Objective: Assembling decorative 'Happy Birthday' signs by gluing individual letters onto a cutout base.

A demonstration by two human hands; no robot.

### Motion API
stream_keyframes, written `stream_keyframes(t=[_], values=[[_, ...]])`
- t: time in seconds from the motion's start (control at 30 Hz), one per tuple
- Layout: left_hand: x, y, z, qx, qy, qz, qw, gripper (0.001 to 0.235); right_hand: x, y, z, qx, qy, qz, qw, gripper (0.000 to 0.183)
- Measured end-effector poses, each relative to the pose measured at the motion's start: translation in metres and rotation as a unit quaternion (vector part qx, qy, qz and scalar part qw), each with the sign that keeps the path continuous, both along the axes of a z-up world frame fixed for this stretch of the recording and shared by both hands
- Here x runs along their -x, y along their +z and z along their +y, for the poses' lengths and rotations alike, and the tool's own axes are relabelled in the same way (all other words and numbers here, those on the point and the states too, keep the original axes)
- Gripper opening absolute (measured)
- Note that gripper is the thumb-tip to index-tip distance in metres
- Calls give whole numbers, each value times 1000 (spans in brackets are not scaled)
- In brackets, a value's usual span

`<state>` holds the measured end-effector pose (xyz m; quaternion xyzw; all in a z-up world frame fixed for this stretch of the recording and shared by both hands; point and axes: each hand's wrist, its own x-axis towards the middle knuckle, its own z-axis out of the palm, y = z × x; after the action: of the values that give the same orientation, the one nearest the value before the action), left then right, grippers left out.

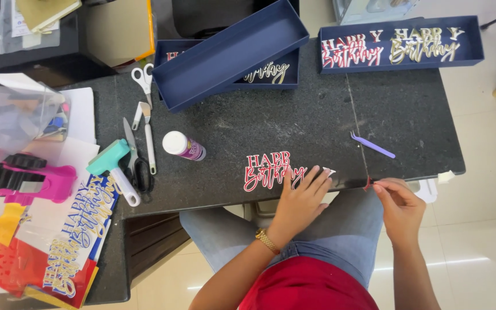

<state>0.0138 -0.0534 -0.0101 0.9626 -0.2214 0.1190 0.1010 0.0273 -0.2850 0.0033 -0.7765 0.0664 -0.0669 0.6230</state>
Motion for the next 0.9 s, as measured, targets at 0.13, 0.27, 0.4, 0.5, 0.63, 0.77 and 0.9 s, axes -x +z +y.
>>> stream_keyframes(t=[0.13, 0.27, 0.4, 0.5, 0.63, 0.77, 0.9], values=[[2, -10, 6, 28, -11, 7, 1000, 67, -3, -24, 3, 56, 31, -123, 990, 7], [10, -9, 13, 60, 43, 2, 997, 58, -14, -15, 25, 152, 38, -168, 973, 8], [18, -12, 13, 55, 68, -3, 996, 56, -25, -21, 37, 180, 49, -170, 968, 11], [24, -15, 6, 55, 71, 1, 996, 57, -31, -21, 41, 213, 74, -152, 962, 8], [26, -14, -2, 55, 70, 3, 996, 60, -37, -24, 43, 239, 94, -136, 957, 6], [27, -13, -7, 45, 84, 3, 996, 61, -37, -29, 43, 248, 96, -133, 955, 5], [22, -17, -8, 32, 88, 2, 996, 65, -38, -32, 42, 253, 93, -126, 955, 6]])
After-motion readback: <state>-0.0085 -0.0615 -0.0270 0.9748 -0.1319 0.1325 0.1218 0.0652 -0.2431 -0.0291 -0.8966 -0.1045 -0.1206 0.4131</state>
